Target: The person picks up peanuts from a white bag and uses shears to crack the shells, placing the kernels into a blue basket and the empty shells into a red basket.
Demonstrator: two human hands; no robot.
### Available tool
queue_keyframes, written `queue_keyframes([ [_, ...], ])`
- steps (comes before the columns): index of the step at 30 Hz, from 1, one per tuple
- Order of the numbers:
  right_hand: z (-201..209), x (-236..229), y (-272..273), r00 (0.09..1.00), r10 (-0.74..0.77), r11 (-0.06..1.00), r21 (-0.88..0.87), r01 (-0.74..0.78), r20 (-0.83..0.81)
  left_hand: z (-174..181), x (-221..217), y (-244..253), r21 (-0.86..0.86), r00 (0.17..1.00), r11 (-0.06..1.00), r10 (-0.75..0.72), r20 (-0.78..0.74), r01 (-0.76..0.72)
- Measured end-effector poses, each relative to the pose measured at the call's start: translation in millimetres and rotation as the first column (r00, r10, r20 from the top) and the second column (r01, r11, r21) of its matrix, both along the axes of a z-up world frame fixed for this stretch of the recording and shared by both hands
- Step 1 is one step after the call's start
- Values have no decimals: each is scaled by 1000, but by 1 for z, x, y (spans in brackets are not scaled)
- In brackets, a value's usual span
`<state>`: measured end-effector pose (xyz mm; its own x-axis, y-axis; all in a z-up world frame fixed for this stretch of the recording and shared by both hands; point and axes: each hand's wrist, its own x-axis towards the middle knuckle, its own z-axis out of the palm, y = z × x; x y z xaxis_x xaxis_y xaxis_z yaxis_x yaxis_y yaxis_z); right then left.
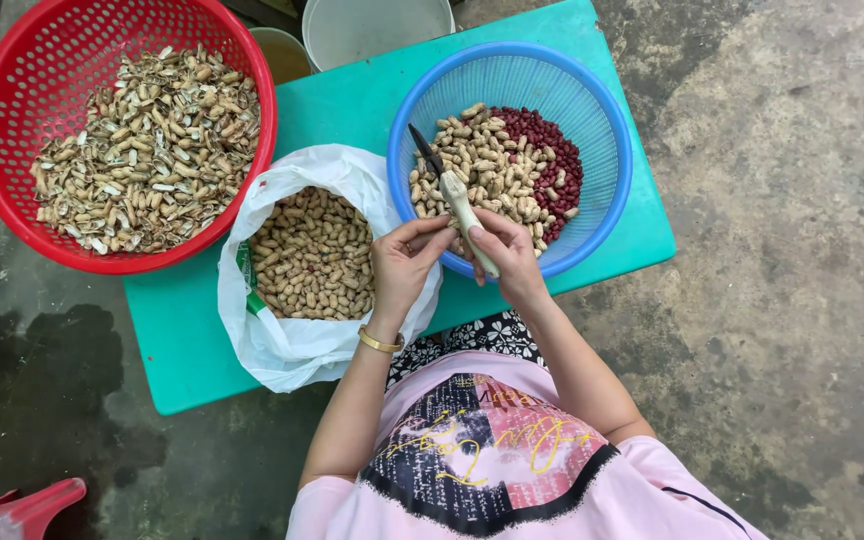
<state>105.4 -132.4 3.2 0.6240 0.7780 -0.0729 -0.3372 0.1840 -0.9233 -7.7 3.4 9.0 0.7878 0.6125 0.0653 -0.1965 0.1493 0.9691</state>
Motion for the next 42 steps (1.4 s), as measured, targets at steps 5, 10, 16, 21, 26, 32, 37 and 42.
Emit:
queue_keyframes([
  [5, 4, -4, 0, 998, 22, 998, 60, -19, -58, -5, 1, 1, -25, 1000, 1000, 4, 3, -4],
  [10, -2, -1, 1, 999, -33, 999, -19, 33, -8, -7, 9, 3, -55, 1000, 998, -18, -8, 17],
  [16, -18, 21, 0, 960, -182, 970, -120, 210, 211, -15, -21, 43, 126, 982, 981, 159, -98, -146],
  [21, -11, 25, -6, 922, -269, 950, -80, 301, 278, -29, -79, 95, 549, 762, 817, 466, -450, -176],
  [26, 0, 19, -4, 938, -272, 949, -103, 299, 213, -47, -77, 90, 629, 687, 776, 433, -584, 46],
  [32, 1, 7, -1, 969, -178, 974, -108, 198, 172, -66, -49, 77, 761, 597, 584, 514, -616, 283],
  [37, 3, 8, -5, 989, -145, 988, -47, 145, -15, -39, -64, 86, 614, 725, 789, 405, -557, 30],
  [42, 5, 6, -5, 997, -74, 997, 33, 74, -8, -12, -64, 72, 107, 963, 981, 181, -201, -162],
])
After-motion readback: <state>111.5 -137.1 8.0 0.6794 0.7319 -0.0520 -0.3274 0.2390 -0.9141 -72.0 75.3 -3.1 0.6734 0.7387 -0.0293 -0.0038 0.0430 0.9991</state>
